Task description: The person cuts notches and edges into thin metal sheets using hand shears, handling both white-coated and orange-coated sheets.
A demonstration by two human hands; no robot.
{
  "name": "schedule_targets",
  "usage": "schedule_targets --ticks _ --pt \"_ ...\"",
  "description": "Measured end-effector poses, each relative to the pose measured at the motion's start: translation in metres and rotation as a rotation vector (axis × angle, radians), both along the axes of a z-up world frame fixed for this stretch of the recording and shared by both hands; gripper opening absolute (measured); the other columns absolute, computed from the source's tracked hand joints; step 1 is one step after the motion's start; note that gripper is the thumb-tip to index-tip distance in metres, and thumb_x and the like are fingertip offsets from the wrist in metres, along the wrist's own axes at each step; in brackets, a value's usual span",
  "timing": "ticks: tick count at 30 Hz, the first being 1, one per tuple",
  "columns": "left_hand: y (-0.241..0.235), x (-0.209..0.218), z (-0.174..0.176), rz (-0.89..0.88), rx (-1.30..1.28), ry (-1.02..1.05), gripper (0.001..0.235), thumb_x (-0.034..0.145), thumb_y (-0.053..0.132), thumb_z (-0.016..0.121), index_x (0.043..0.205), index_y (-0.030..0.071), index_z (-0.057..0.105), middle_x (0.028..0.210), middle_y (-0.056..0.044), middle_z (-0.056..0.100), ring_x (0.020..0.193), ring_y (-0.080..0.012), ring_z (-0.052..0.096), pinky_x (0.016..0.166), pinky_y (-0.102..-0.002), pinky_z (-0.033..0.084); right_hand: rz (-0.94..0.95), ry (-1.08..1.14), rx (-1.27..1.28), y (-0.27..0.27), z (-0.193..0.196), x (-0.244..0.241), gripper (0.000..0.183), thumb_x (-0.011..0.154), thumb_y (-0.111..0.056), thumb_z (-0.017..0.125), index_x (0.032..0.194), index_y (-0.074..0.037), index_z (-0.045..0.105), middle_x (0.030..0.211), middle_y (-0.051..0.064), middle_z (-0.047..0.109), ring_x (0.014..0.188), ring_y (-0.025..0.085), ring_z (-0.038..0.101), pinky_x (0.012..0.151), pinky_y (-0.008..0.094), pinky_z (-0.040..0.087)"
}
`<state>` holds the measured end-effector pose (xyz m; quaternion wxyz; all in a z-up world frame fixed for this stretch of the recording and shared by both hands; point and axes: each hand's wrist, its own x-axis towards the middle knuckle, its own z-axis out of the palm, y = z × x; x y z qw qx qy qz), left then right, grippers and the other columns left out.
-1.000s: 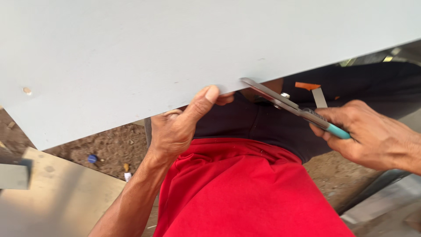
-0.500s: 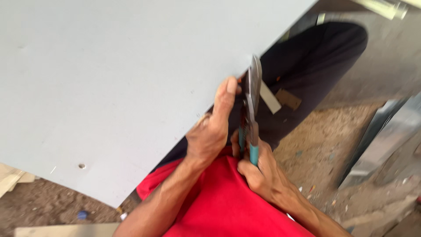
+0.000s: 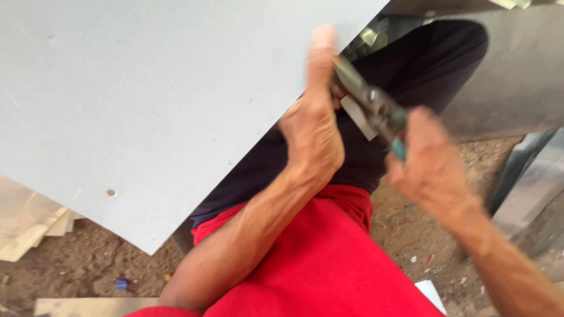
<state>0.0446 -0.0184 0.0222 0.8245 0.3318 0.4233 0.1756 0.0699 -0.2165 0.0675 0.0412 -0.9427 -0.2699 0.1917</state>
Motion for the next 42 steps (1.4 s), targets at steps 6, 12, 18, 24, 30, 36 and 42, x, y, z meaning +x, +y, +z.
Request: schedule_targets --ticks 6,12,18,24,30,36,42 --pt "0.035 -0.02 -0.008 -0.332 0.233 -0.182 0.029 0.096 0.021 0.07 0.119 0.003 0.069 0.111 -0.007 0.073 0.1 -0.015 0.07 0.091 -0.033 0.059 -0.232 0.4 -0.26 -0.024 -0.022 -0.06 0.043 0.08 -0.016 0.063 0.117 0.005 0.057 0.083 0.025 0.064 0.073 0.042 0.066 0.072 0.052 0.052" --pt "0.107 -0.143 -0.015 -0.981 0.681 0.842 0.038 0.082 0.027 0.074 0.117 0.011 0.075 0.115 -0.005 0.077 0.099 -0.0197 0.071 0.089 -0.037 0.056 -0.192 0.206 -0.184 -0.012 -0.006 -0.039 0.047 0.091 -0.043 0.069 0.113 -0.002 0.067 0.099 0.015 0.071 0.081 0.031 0.069 0.072 0.046 0.055" --pt "0.185 -0.249 -0.016 0.008 0.122 0.117 0.015 0.1 0.0 0.075 0.096 0.005 0.062 0.101 -0.01 0.07 0.104 -0.0199 0.069 0.105 -0.039 0.061 0.137 -0.232 0.052 0.008 -0.023 0.006 0.027 0.082 -0.019 0.079 0.104 -0.003 0.073 0.109 0.015 0.067 0.094 0.035 0.065 0.076 0.042 0.056" --pt "0.135 -0.196 -0.007 -0.008 0.076 0.184 0.016 0.085 0.002 0.076 0.084 0.014 0.065 0.079 -0.001 0.066 0.072 -0.0102 0.066 0.064 -0.025 0.057 -0.34 0.144 0.498 -0.007 -0.02 0.008 0.029 0.092 -0.009 0.08 0.118 -0.003 0.07 0.104 0.007 0.074 0.087 0.019 0.073 0.074 0.028 0.061" --pt "0.032 -0.075 -0.022 -0.438 0.162 -0.17 0.018 0.096 0.017 0.071 0.089 0.0 0.068 0.071 -0.005 0.069 0.06 -0.0119 0.067 0.054 -0.028 0.058 -0.318 -0.003 0.955 0.012 0.003 0.024 0.02 0.103 -0.007 0.08 0.121 -0.001 0.072 0.106 0.005 0.071 0.095 0.012 0.071 0.084 0.022 0.061" --pt "0.006 -0.04 -0.005 -0.703 0.15 -0.042 0.027 0.102 0.027 0.061 0.093 0.002 0.069 0.062 -0.003 0.057 0.044 -0.0098 0.051 0.037 -0.024 0.043 0.173 -0.641 0.596 0.023 0.015 0.048 0.01 0.103 -0.002 0.079 0.113 0.001 0.078 0.097 0.01 0.07 0.084 0.021 0.068 0.077 0.03 0.053" --pt "-0.003 -0.044 -0.019 -0.673 0.337 -0.101 0.032 0.106 0.029 0.058 0.092 0.002 0.066 0.07 0.001 0.055 0.052 -0.0077 0.054 0.042 -0.024 0.048 0.211 -0.667 0.469 0.021 0.002 0.031 0.008 0.1 -0.004 0.071 0.101 -0.004 0.079 0.081 0.004 0.069 0.072 0.021 0.062 0.077 0.039 0.045"
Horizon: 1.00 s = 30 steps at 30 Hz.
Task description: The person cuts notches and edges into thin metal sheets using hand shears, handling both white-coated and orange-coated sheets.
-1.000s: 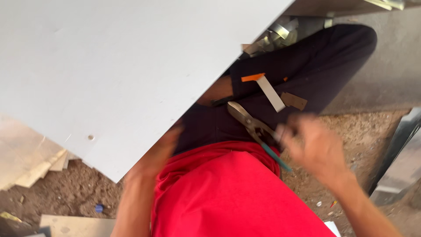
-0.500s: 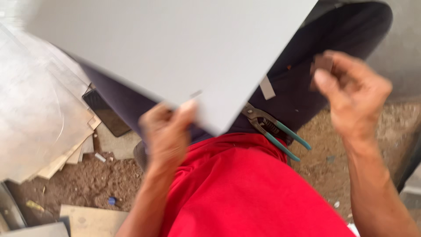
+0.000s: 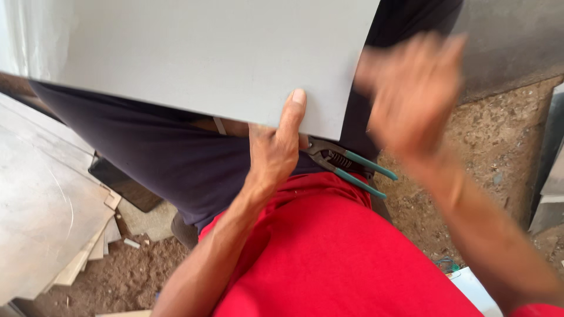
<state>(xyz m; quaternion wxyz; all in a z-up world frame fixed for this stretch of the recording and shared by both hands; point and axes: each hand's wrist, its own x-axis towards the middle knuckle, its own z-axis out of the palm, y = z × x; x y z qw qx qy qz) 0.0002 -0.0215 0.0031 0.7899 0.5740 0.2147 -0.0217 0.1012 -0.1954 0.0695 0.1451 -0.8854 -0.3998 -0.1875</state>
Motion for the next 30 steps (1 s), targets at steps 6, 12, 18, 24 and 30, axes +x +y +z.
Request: schedule_targets --ticks 6,12,18,24,30 --pt "0.012 0.007 0.002 0.02 0.073 -0.009 0.031 0.107 0.025 0.057 0.088 0.001 0.063 0.065 0.002 0.052 0.049 -0.0065 0.05 0.043 -0.025 0.043 0.022 0.009 0.0 0.005 0.004 0.015 0.01 0.1 0.0 0.063 0.1 -0.004 0.072 0.083 0.003 0.067 0.077 0.019 0.062 0.08 0.04 0.045" --pt "0.0 0.005 0.01 0.028 0.051 0.031 0.03 0.106 0.023 0.057 0.085 0.002 0.064 0.063 0.005 0.047 0.048 -0.0048 0.044 0.042 -0.025 0.039 0.19 0.242 0.041 0.019 0.036 -0.078 0.011 0.094 0.001 0.058 0.096 -0.006 0.066 0.074 -0.001 0.059 0.068 0.014 0.056 0.068 0.036 0.046" --pt "-0.001 0.001 0.011 0.009 -0.013 0.084 0.033 0.107 0.023 0.059 0.08 0.004 0.062 0.06 0.005 0.045 0.047 -0.0044 0.044 0.042 -0.024 0.039 -0.343 0.922 0.626 -0.001 0.034 -0.004 0.018 0.105 -0.012 0.046 0.117 0.0 0.053 0.092 0.004 0.069 0.06 0.007 0.06 0.052 0.02 0.041" --pt "-0.001 0.004 0.008 0.024 -0.054 0.036 0.029 0.105 0.023 0.059 0.081 0.007 0.063 0.061 0.006 0.048 0.048 -0.0034 0.044 0.041 -0.024 0.037 -0.078 0.322 0.24 -0.002 -0.009 0.02 0.021 0.115 -0.004 0.057 0.132 0.004 0.067 0.102 0.012 0.064 0.095 0.016 0.06 0.084 0.024 0.053" --pt "-0.001 0.003 0.007 0.0 -0.05 0.061 0.034 0.108 0.022 0.058 0.079 0.004 0.059 0.061 0.005 0.046 0.048 -0.0059 0.042 0.042 -0.026 0.037 -0.029 0.088 0.148 -0.011 -0.033 0.028 0.01 0.099 -0.003 0.079 0.109 -0.005 0.082 0.08 0.002 0.069 0.075 0.016 0.056 0.079 0.038 0.045"
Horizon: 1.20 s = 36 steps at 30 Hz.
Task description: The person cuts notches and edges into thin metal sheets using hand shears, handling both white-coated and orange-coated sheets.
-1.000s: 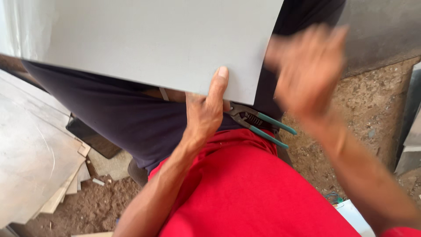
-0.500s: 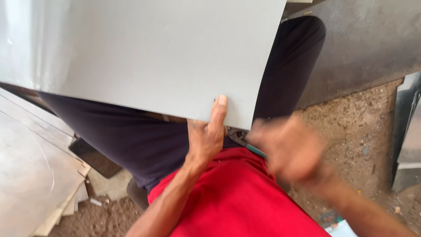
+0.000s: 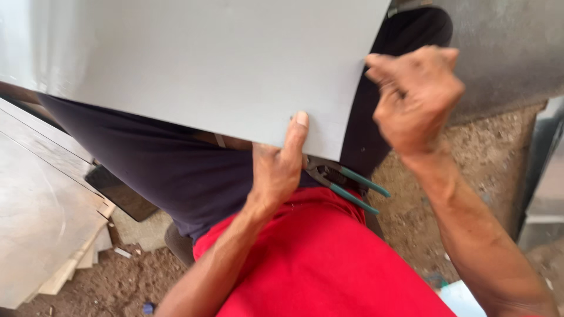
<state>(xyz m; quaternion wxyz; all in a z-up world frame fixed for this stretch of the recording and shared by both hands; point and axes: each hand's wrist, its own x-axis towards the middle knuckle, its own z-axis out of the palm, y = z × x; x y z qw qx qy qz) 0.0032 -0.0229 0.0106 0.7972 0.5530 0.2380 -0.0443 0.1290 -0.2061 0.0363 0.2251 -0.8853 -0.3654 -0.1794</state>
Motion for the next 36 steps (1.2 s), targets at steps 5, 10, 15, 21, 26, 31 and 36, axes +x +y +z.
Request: schedule_targets --ticks 5,10,15,21,26,31,36 --pt "0.001 0.007 0.01 0.148 0.45 -0.505 0.033 0.12 0.022 0.053 0.106 -0.007 0.055 0.09 -0.005 0.058 0.085 -0.0208 0.054 0.073 -0.039 0.048 0.025 0.052 -0.058 0.003 0.011 -0.021 0.021 0.098 0.012 0.07 0.107 -0.005 0.077 0.087 0.005 0.072 0.08 0.02 0.063 0.082 0.038 0.045" --pt "-0.004 0.0 -0.006 -0.013 0.259 -0.076 0.029 0.108 0.021 0.057 0.086 0.002 0.06 0.069 0.005 0.051 0.063 -0.0113 0.05 0.057 -0.032 0.044 -0.015 0.076 -0.058 -0.001 0.003 -0.018 0.026 0.092 0.013 0.07 0.105 -0.007 0.08 0.077 0.005 0.066 0.07 0.021 0.057 0.075 0.04 0.041" --pt "0.0 0.002 0.003 -0.041 0.104 0.064 0.031 0.104 0.024 0.062 0.079 0.006 0.063 0.062 0.005 0.05 0.052 -0.0088 0.046 0.046 -0.026 0.037 -0.115 0.324 0.132 -0.004 0.031 -0.051 0.017 0.095 0.004 0.07 0.109 -0.002 0.075 0.092 0.006 0.072 0.081 0.017 0.065 0.074 0.035 0.05" --pt "0.085 0.025 0.045 0.019 0.136 0.213 0.02 0.088 0.017 0.073 0.1 0.008 0.061 0.078 -0.002 0.072 0.062 -0.0109 0.072 0.05 -0.021 0.055 -0.197 0.841 -0.476 -0.052 0.023 -0.098 0.043 0.086 -0.02 0.077 0.124 -0.003 0.067 0.109 0.018 0.069 0.081 0.025 0.069 0.056 0.033 0.055" --pt "0.087 0.033 0.044 0.071 -0.182 0.06 0.018 0.084 0.008 0.078 0.1 0.007 0.068 0.082 -0.005 0.071 0.068 -0.0141 0.07 0.06 -0.029 0.059 -0.143 0.804 -0.913 -0.066 -0.026 -0.155 0.046 0.081 -0.007 0.053 0.124 0.007 0.051 0.105 0.028 0.066 0.078 0.032 0.071 0.058 0.04 0.058" --pt "0.003 0.048 0.0 -0.182 -0.067 0.015 0.018 0.092 0.019 0.08 0.094 0.002 0.076 0.075 -0.008 0.074 0.067 -0.0138 0.068 0.063 -0.027 0.056 -0.228 1.152 -0.744 -0.08 -0.031 -0.16 0.036 0.073 -0.017 0.067 0.102 0.002 0.056 0.07 0.019 0.066 0.059 0.034 0.064 0.058 0.048 0.054" --pt "-0.051 0.068 -0.004 -0.218 0.01 -0.028 0.024 0.088 0.02 0.082 0.099 -0.001 0.077 0.088 -0.008 0.079 0.079 -0.015 0.076 0.08 -0.03 0.063 -0.328 1.081 -0.097 -0.124 -0.013 -0.187 0.043 0.058 -0.016 0.064 0.098 0.0 0.067 0.053 0.009 0.06 0.043 0.025 0.059 0.045 0.042 0.049"
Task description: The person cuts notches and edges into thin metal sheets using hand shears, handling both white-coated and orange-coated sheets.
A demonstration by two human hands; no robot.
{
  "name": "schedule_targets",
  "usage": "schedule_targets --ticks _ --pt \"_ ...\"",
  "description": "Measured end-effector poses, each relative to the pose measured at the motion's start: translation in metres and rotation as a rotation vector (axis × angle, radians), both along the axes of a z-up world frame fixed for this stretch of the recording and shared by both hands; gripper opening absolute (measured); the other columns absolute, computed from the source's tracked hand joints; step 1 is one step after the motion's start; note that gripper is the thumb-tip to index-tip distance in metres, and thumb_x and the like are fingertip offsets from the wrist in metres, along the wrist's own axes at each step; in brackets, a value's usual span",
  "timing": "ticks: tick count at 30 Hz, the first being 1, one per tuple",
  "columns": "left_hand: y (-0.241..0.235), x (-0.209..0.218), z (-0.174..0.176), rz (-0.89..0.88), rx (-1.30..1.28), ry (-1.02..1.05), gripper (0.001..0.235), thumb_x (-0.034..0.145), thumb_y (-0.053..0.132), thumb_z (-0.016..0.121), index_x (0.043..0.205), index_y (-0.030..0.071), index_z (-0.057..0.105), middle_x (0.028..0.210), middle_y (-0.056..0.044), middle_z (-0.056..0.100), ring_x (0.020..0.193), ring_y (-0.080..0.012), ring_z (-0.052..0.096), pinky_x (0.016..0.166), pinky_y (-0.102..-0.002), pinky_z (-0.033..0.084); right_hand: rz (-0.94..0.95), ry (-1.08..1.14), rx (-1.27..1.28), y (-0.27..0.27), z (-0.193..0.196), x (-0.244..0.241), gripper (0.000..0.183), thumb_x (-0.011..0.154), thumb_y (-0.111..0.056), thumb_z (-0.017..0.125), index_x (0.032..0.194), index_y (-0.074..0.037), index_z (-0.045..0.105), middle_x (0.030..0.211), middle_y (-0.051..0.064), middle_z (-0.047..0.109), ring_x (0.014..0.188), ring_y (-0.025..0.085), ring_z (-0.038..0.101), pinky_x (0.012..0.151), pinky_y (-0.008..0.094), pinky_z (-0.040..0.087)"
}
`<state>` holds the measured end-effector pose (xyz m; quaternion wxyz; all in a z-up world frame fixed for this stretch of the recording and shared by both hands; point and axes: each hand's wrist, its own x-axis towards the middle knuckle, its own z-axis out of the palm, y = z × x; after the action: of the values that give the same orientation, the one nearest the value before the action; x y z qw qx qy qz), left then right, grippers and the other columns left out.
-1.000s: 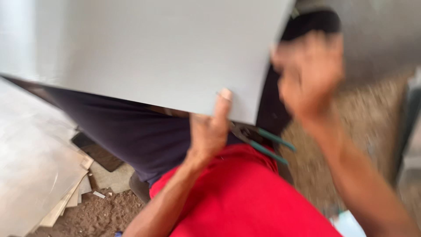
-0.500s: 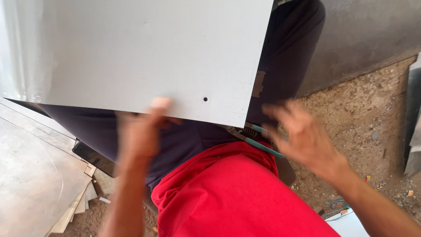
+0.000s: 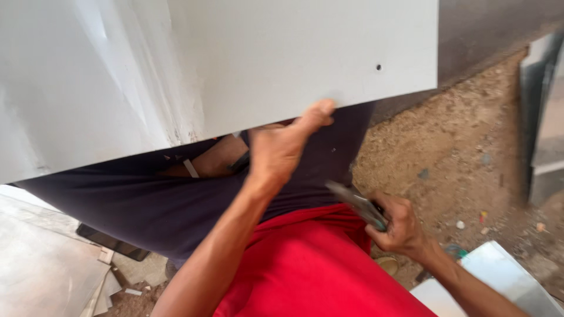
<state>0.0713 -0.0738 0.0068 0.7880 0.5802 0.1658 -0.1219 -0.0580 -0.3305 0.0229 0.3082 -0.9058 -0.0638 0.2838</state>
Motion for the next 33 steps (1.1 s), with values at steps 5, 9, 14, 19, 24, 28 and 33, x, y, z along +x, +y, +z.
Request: schedule_targets --ticks 5,9,14,19,24,28,33 --pt "-0.016 0.006 -0.01 -0.013 -0.153 -0.02 0.022 0.094 0.018 0.077 0.106 -0.001 0.077 0.098 -0.009 0.078 0.094 -0.0162 0.073 0.094 -0.032 0.059 -0.389 0.323 0.078 0.023 0.023 -0.007 0.051 0.066 -0.016 0.053 0.113 0.0 0.063 0.095 0.012 0.068 0.079 0.025 0.069 0.076 0.039 0.055" --pt "-0.011 0.009 -0.009 -0.157 -0.086 0.025 0.026 0.098 0.023 0.07 0.11 0.001 0.077 0.1 -0.009 0.08 0.098 -0.0146 0.073 0.095 -0.033 0.058 -0.593 0.597 0.435 0.041 0.044 0.017 0.072 0.064 -0.015 0.048 0.133 0.004 0.051 0.128 0.018 0.062 0.12 0.026 0.064 0.099 0.041 0.055" --pt "-0.01 0.008 -0.006 -0.197 -0.114 0.163 0.032 0.098 0.027 0.069 0.113 0.0 0.075 0.101 -0.009 0.081 0.1 -0.0136 0.073 0.105 -0.037 0.055 -0.593 0.622 0.358 0.056 0.05 0.044 0.063 0.061 -0.013 0.051 0.122 0.002 0.054 0.108 0.018 0.065 0.097 0.024 0.064 0.079 0.04 0.059" --pt "-0.009 0.007 -0.008 -0.199 -0.118 0.154 0.032 0.099 0.026 0.069 0.115 -0.002 0.074 0.098 -0.009 0.081 0.101 -0.0139 0.074 0.114 -0.039 0.052 -0.592 0.684 0.131 0.066 0.059 0.061 0.056 0.062 -0.013 0.051 0.118 -0.007 0.058 0.09 0.011 0.063 0.063 0.02 0.056 0.061 0.037 0.051" --pt "-0.009 0.003 -0.01 -0.194 -0.109 0.141 0.028 0.101 0.021 0.07 0.115 -0.003 0.075 0.098 -0.01 0.08 0.098 -0.0138 0.074 0.11 -0.041 0.056 -0.55 0.541 0.163 0.058 0.046 0.056 0.036 0.064 -0.013 0.053 0.097 -0.003 0.061 0.078 0.01 0.063 0.063 0.016 0.055 0.057 0.034 0.048" --pt "-0.01 0.003 -0.009 -0.17 -0.147 0.128 0.027 0.1 0.02 0.07 0.116 -0.001 0.073 0.096 -0.009 0.08 0.096 -0.014 0.075 0.112 -0.038 0.054 -0.56 0.558 0.097 0.051 0.033 0.045 0.024 0.066 -0.014 0.053 0.084 -0.002 0.061 0.066 0.011 0.058 0.057 0.019 0.052 0.053 0.036 0.044" --pt "-0.012 0.015 0.005 -0.108 -0.159 0.137 0.024 0.097 0.018 0.072 0.11 -0.002 0.075 0.096 -0.009 0.079 0.091 -0.0162 0.077 0.095 -0.038 0.061 -0.404 0.489 0.389 0.038 0.023 0.032 0.03 0.066 -0.015 0.053 0.093 -0.006 0.062 0.075 0.004 0.059 0.067 0.017 0.055 0.061 0.031 0.049"
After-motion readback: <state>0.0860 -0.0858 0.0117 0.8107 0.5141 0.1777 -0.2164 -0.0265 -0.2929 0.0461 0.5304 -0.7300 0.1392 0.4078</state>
